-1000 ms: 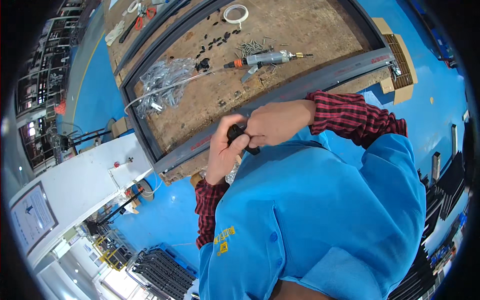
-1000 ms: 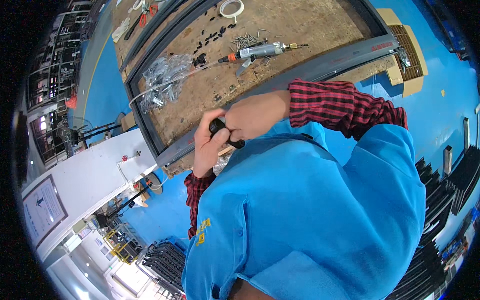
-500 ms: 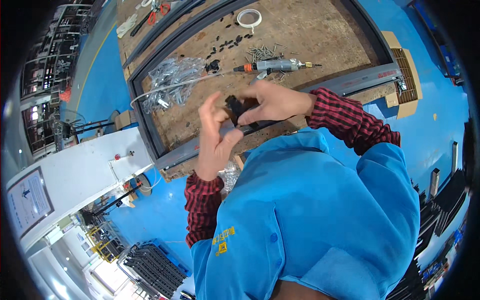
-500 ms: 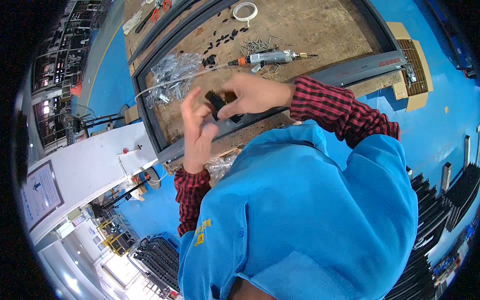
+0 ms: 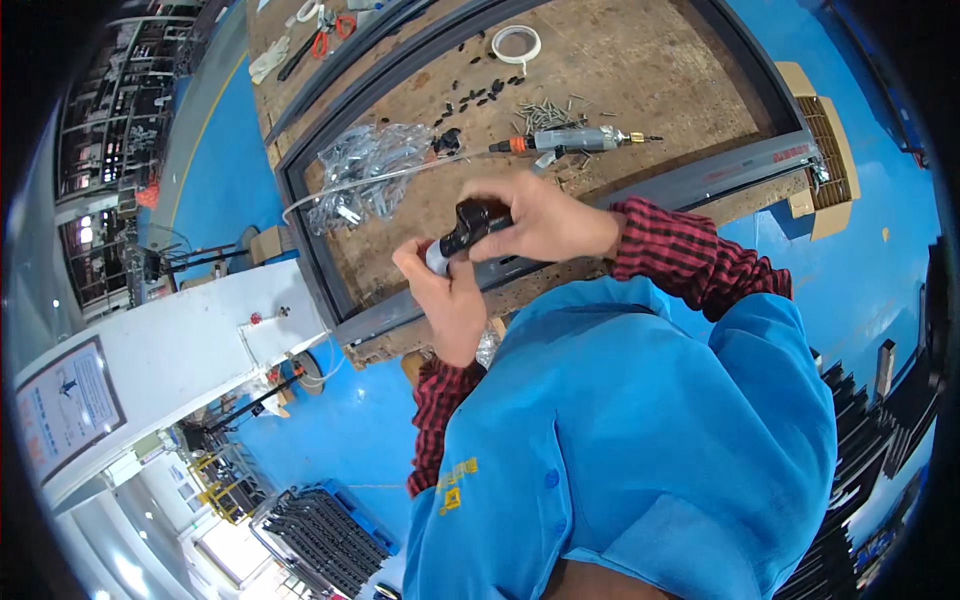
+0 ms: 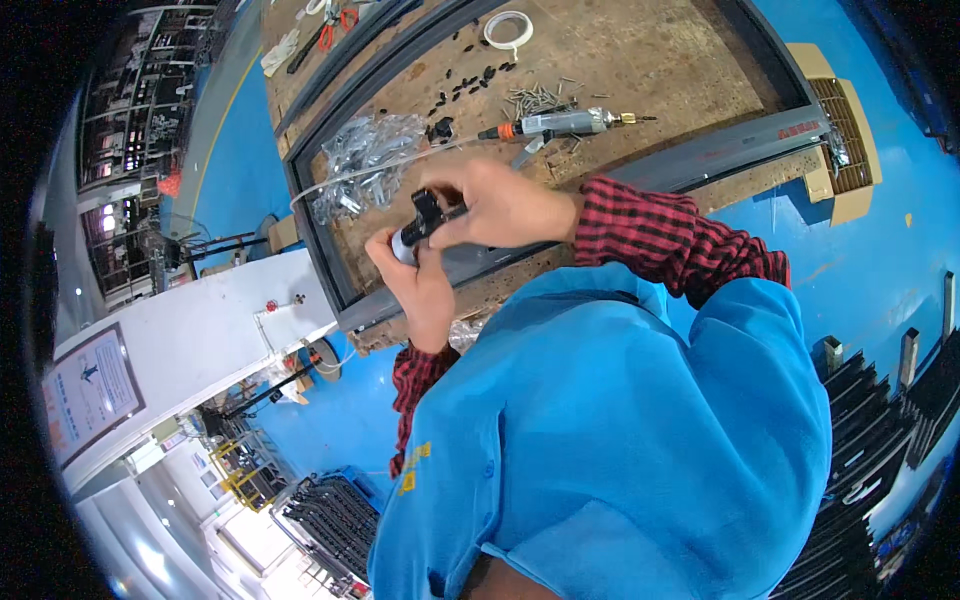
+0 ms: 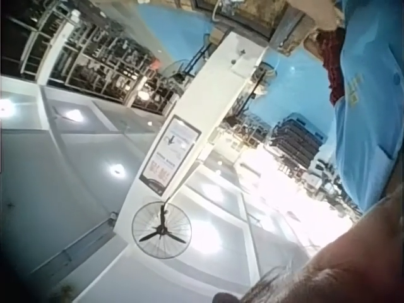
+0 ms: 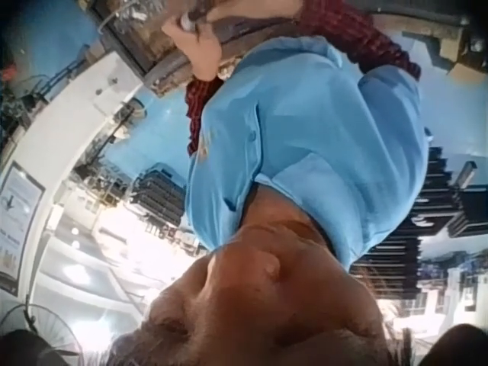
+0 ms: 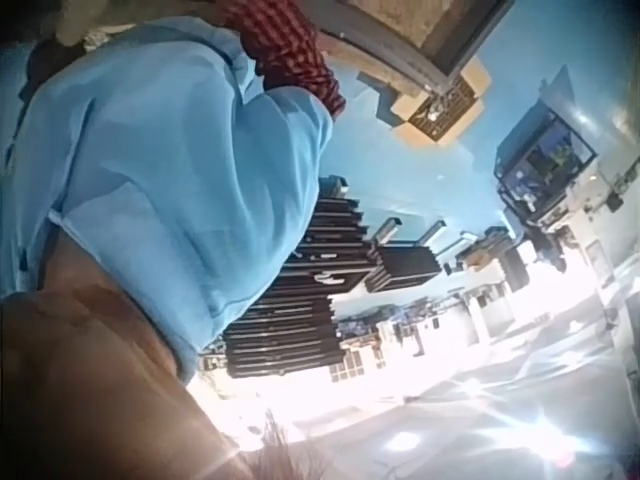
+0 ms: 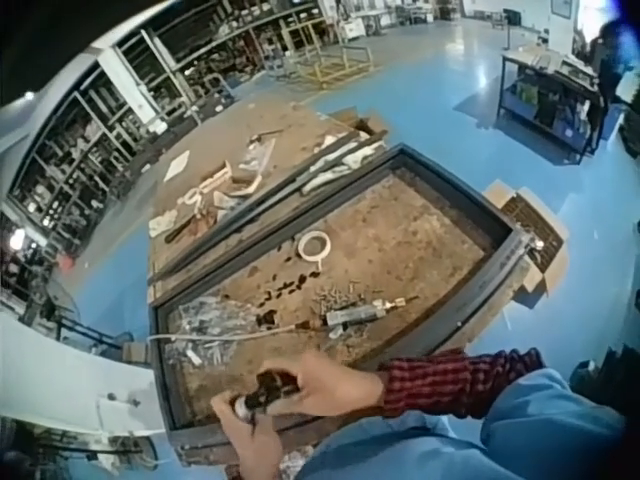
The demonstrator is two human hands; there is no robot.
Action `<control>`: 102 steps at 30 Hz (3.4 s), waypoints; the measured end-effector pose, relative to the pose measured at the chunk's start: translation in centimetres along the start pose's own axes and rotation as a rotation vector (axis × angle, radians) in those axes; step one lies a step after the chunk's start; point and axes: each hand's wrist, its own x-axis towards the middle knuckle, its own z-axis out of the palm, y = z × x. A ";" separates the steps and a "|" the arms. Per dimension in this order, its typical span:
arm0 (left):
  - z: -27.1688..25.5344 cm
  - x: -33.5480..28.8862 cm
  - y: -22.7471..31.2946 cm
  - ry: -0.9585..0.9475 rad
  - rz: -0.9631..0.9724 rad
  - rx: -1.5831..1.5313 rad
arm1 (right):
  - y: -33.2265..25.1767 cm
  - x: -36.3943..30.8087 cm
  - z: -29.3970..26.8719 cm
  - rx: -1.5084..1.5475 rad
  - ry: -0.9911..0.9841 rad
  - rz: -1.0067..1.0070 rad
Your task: Assembling small components onto a metal frame using a pneumatic tool.
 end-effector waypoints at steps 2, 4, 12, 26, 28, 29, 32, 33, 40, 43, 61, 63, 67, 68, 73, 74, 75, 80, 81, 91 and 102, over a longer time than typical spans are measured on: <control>-1.6 0.6 0.4 -0.192 -0.225 -0.343 | 0.2 0.5 -0.2 -0.008 -0.077 0.141; -2.6 0.5 1.1 -0.368 -0.452 -0.692 | 0.2 0.7 -0.3 -0.017 -0.174 0.286; -3.8 1.5 0.4 -0.388 -0.487 -0.708 | -2.2 1.3 0.8 -0.253 -0.396 0.496; -4.0 0.6 0.8 -0.441 -0.513 -1.020 | -2.3 -1.0 2.4 -0.535 -0.237 0.056; -4.1 0.5 1.1 -0.440 -0.492 -0.988 | -2.2 -1.2 2.9 -0.535 -0.183 0.027; -4.1 0.4 1.2 -0.440 -0.481 -0.972 | -2.2 -1.3 3.1 -0.535 -0.156 0.013; -4.1 0.5 1.3 -0.488 -0.478 -0.981 | -2.4 -0.7 3.4 -0.396 -0.097 0.012; -4.1 0.5 1.4 -0.510 -0.478 -0.984 | -2.4 -0.5 3.4 -0.324 -0.068 0.010; -4.2 0.2 1.6 -0.501 -0.423 -0.828 | -3.2 -0.2 2.9 -0.447 -0.177 -0.024; -4.2 0.2 0.5 -0.572 -0.425 -0.701 | -1.9 -1.0 2.7 -0.484 -0.270 0.001; -3.8 -0.6 2.0 -0.638 -0.434 -0.957 | -6.8 -2.9 3.6 -0.397 -0.207 0.040; -3.1 -0.8 2.5 -0.577 -0.363 -0.952 | -7.6 -3.0 3.4 -0.483 -0.264 0.061; -2.2 -0.9 3.4 -0.535 -0.341 -0.815 | -6.3 -3.7 2.5 -0.539 -0.271 0.043; -2.0 -0.8 3.6 -0.525 -0.344 -0.753 | -5.8 -3.9 2.1 -0.550 -0.266 0.027; -1.3 -0.9 3.2 -0.621 -0.462 -0.759 | -5.9 -3.8 -0.6 -0.627 -0.415 -0.007; -1.2 -0.8 3.1 -0.654 -0.499 -0.784 | -6.1 -3.7 -1.1 -0.650 -0.470 -0.015; -1.2 -0.6 3.1 -0.658 -0.500 -0.782 | -6.6 -3.5 -1.7 -0.649 -0.466 -0.013; -1.5 1.3 3.1 -0.927 -0.564 -0.957 | -8.1 -2.4 -4.0 -0.429 -0.292 0.089; -1.4 1.5 3.1 -1.010 -0.564 -0.958 | -7.0 -2.2 -4.1 -0.343 -0.322 0.057; -0.1 1.1 2.5 -1.313 -0.505 -1.053 | -2.1 -3.2 -3.3 0.138 -0.529 0.169; -1.1 -0.4 1.6 -1.136 -0.643 -1.002 | -1.9 -4.6 -3.0 0.053 -0.411 0.329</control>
